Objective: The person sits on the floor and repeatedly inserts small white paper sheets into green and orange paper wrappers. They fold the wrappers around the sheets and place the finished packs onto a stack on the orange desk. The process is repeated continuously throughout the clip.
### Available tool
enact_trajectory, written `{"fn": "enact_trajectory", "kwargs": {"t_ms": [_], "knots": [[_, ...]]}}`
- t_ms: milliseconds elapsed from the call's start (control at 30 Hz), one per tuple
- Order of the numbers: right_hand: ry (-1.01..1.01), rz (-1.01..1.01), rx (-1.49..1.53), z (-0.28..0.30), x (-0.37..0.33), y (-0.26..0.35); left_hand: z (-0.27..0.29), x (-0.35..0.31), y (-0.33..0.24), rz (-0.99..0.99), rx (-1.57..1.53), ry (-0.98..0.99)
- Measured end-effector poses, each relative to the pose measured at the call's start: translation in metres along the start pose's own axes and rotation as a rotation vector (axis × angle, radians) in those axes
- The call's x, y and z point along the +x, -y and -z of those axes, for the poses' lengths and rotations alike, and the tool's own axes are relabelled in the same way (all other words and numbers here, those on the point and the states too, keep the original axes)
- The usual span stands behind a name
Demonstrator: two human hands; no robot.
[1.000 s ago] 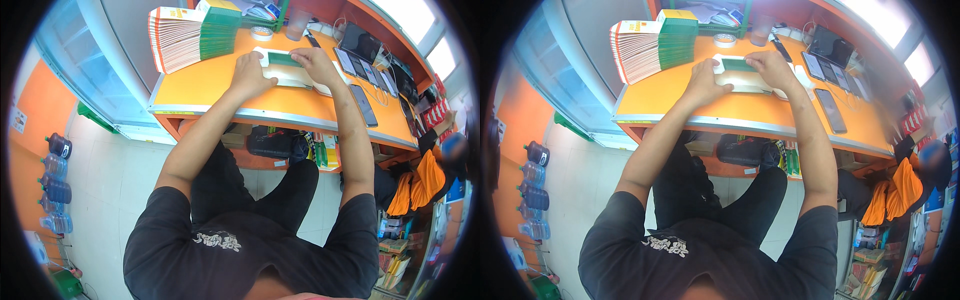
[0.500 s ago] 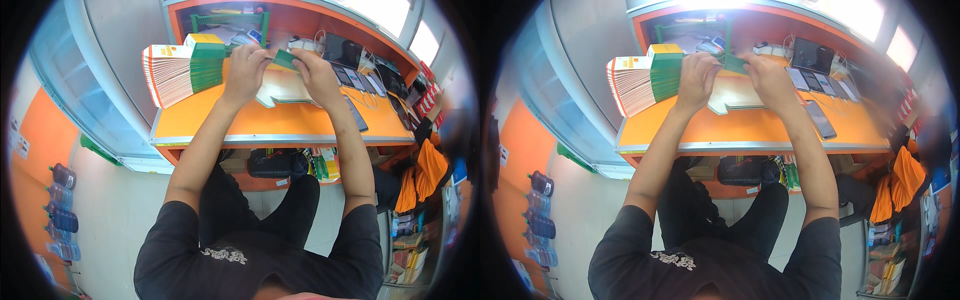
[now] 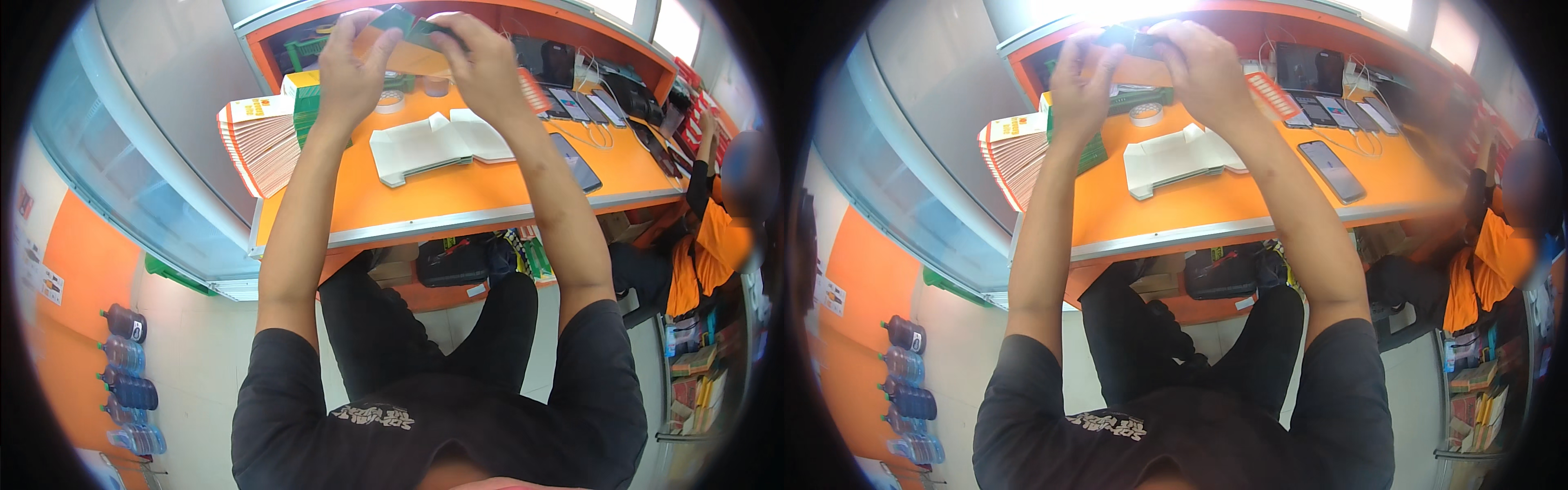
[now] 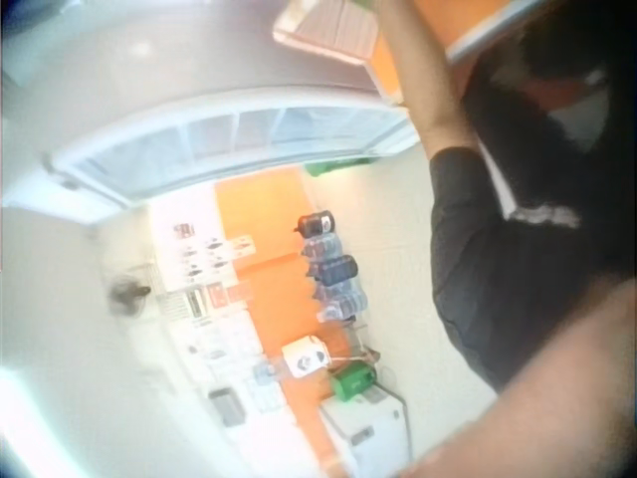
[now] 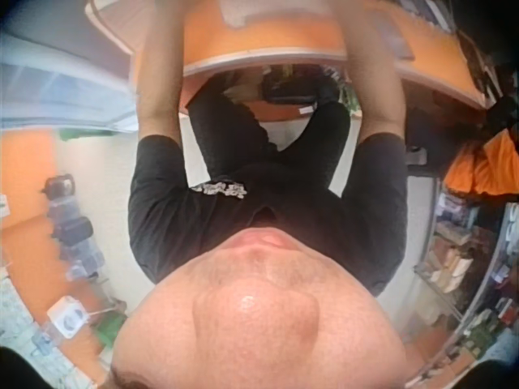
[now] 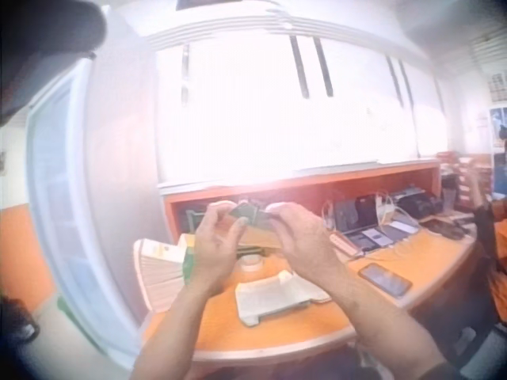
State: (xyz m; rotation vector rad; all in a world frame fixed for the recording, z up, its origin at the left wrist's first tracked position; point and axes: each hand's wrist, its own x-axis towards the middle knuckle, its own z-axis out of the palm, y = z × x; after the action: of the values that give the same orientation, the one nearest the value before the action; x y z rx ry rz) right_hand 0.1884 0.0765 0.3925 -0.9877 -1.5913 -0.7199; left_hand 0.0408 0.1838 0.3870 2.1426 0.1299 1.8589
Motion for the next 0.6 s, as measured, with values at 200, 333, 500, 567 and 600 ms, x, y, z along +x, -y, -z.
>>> {"fn": "enact_trajectory", "kwargs": {"t_ms": [200,333,500,567,600], "knots": [[0.1,-0.016,-0.023,0.108,-0.06,0.111,0.028,-0.07,-0.123,-0.023,-0.146,0.088],[0.24,-0.005,-0.034,0.133,-0.127,0.163,0.031,-0.15,-0.165,0.748,-0.693,0.242],[0.307,-0.262,0.018,0.11,-0.201,0.174,0.031,-0.227,-0.155,0.903,-0.523,0.455],[0.329,-0.424,0.081,0.093,-0.227,0.171,0.036,-0.246,-0.149,0.97,-0.416,0.57],[0.312,-0.519,0.118,0.084,-0.24,0.17,0.036,-0.253,-0.141,1.0,-0.41,0.621]]}}
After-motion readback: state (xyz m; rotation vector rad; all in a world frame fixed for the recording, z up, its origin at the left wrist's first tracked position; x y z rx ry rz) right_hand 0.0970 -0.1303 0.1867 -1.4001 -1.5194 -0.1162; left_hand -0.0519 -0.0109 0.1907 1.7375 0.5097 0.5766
